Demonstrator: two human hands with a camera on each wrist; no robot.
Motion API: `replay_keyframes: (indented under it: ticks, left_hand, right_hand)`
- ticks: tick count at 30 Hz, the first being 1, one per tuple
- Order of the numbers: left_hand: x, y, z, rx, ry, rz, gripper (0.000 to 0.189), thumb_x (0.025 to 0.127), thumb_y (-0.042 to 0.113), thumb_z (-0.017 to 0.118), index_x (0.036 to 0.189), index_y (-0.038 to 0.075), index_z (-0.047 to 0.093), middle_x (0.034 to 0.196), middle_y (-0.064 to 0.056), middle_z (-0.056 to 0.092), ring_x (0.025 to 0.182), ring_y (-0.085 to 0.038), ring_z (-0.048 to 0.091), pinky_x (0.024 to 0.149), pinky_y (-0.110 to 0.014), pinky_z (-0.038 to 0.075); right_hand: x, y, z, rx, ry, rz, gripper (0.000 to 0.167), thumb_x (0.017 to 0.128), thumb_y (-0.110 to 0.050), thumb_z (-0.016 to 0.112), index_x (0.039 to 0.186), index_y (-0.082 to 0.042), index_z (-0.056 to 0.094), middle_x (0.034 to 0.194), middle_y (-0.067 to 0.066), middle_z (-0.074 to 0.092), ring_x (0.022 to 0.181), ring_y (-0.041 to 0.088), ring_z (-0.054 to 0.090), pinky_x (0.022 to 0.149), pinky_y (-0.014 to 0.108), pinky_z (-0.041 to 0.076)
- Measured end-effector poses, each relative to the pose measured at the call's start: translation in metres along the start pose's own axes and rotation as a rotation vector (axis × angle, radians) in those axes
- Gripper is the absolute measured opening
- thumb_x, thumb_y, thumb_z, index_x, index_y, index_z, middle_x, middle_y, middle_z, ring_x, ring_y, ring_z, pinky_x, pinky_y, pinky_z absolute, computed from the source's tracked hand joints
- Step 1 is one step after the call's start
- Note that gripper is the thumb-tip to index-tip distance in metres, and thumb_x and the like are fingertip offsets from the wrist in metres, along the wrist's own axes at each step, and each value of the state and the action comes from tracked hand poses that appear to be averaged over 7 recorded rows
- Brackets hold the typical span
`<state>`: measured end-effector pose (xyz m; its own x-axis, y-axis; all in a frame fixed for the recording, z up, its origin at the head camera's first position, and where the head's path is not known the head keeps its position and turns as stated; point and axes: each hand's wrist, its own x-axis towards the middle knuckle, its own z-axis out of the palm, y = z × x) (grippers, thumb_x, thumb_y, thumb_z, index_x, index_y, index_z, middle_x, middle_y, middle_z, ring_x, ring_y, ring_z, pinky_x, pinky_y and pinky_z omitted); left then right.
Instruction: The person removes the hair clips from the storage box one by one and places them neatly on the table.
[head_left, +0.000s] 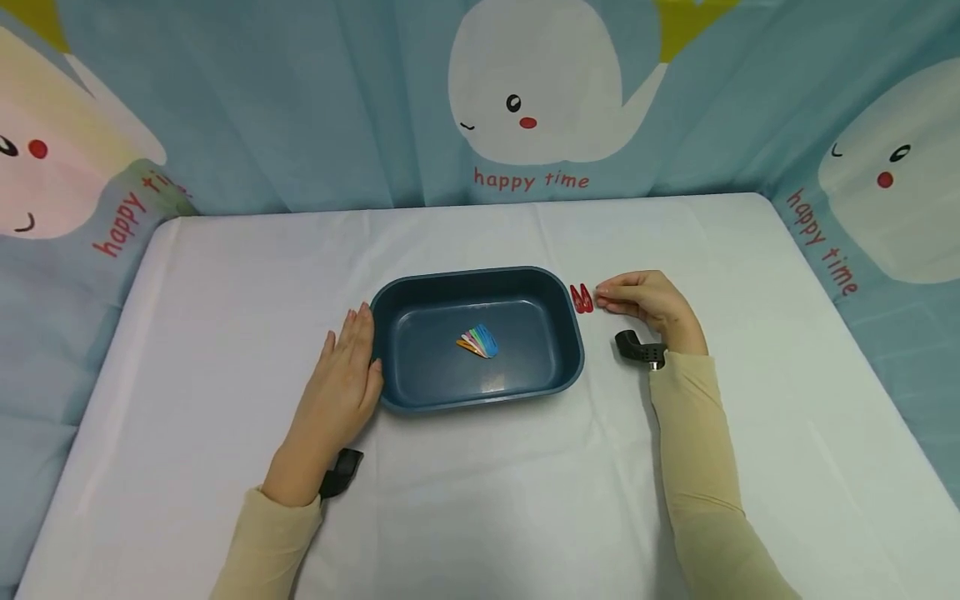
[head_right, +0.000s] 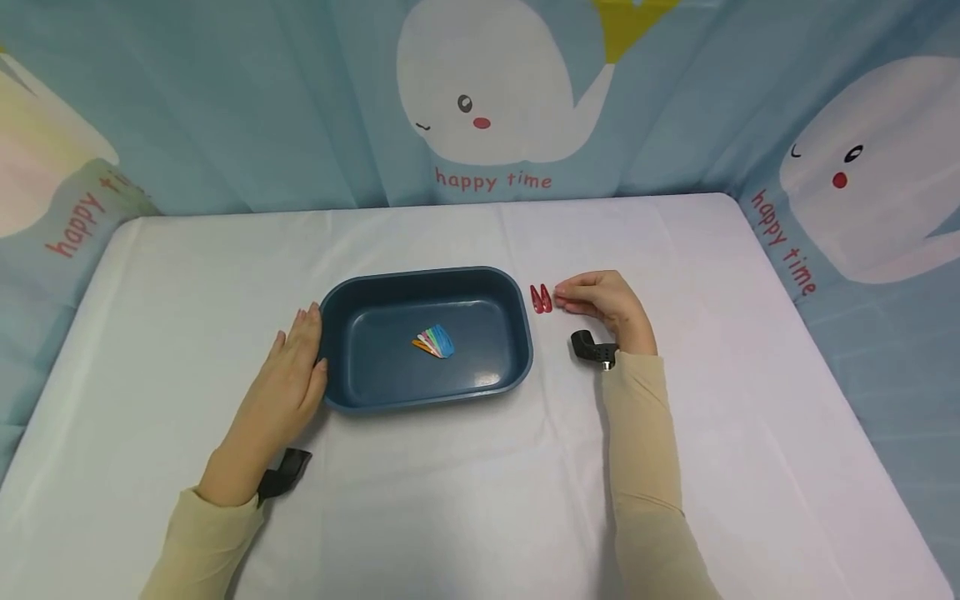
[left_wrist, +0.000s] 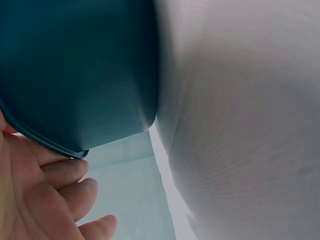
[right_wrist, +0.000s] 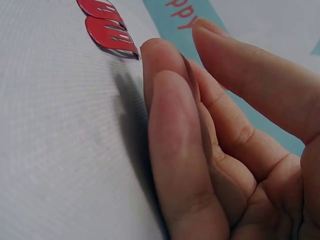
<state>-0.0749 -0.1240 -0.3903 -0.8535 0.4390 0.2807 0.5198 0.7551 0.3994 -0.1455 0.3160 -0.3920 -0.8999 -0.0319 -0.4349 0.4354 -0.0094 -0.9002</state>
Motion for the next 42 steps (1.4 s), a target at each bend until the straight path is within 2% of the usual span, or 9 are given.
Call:
replay_keyframes:
  ticks: [4,8,13,18,24,31,42]
  left_hand:
    - [-0.001,-0.001,-0.001,0.0,-0.012,-0.008,0.06,0.096,0.01,0.044,0.146,-0.01,0.018,0.15,-0.024,0.022,0.138,-0.038,0.023,0.107,-0.057,0.019]
    - [0.0,-0.003,-0.003,0.001,-0.015,-0.017,0.06,0.097,0.012,0.042,0.147,-0.008,0.015,0.151,-0.023,0.021,0.139,-0.037,0.021,0.108,-0.056,0.018]
    - [0.002,-0.004,-0.005,-0.001,-0.016,-0.012,0.059,0.097,0.012,0.041,0.147,-0.008,0.016,0.152,-0.022,0.019,0.14,-0.036,0.019,0.109,-0.055,0.016]
    - [0.006,-0.003,-0.006,0.005,-0.007,-0.001,0.058,0.097,0.012,0.042,0.147,-0.008,0.018,0.153,-0.02,0.019,0.14,-0.036,0.019,0.109,-0.055,0.016]
    - [0.007,-0.001,-0.007,-0.002,-0.019,-0.008,0.058,0.097,0.012,0.042,0.146,-0.009,0.019,0.153,-0.02,0.019,0.14,-0.035,0.019,0.109,-0.055,0.017]
    - [0.006,0.0,-0.006,-0.004,-0.019,-0.009,0.058,0.097,0.012,0.043,0.146,-0.009,0.02,0.153,-0.021,0.02,0.14,-0.036,0.02,0.108,-0.056,0.017]
    - [0.002,-0.001,-0.003,-0.011,-0.032,-0.021,0.058,0.098,0.014,0.041,0.146,-0.008,0.019,0.153,-0.021,0.02,0.14,-0.036,0.02,0.109,-0.056,0.017]
  right_hand:
    - [0.001,-0.001,0.0,0.02,-0.011,0.014,0.01,0.086,0.0,0.066,0.08,-0.004,0.074,0.079,0.006,0.071,0.071,0.013,0.069,0.066,0.022,0.054]
    - [0.003,-0.006,0.002,0.036,-0.017,-0.015,0.01,0.086,0.0,0.066,0.081,-0.004,0.074,0.08,0.006,0.071,0.072,0.015,0.069,0.067,0.022,0.054]
    - [-0.001,-0.015,0.006,0.026,0.015,-0.035,0.012,0.086,0.0,0.066,0.079,-0.005,0.074,0.08,0.005,0.071,0.073,0.015,0.069,0.067,0.023,0.054]
    - [-0.01,-0.026,0.009,0.029,0.023,-0.11,0.012,0.085,0.003,0.065,0.08,-0.004,0.074,0.08,0.005,0.071,0.073,0.014,0.069,0.065,0.022,0.054]
    - [-0.023,-0.038,0.016,0.042,-0.028,-0.178,0.011,0.085,0.003,0.065,0.083,-0.002,0.074,0.082,0.007,0.072,0.075,0.016,0.069,0.066,0.023,0.054]
    - [-0.035,-0.047,0.027,-0.031,-0.049,-0.221,0.013,0.086,0.002,0.065,0.083,-0.006,0.074,0.082,0.005,0.071,0.074,0.015,0.069,0.068,0.024,0.054]
    - [-0.044,-0.052,0.044,-0.123,-0.095,-0.255,0.011,0.084,0.003,0.066,0.084,-0.005,0.074,0.081,0.005,0.071,0.074,0.014,0.069,0.069,0.025,0.054]
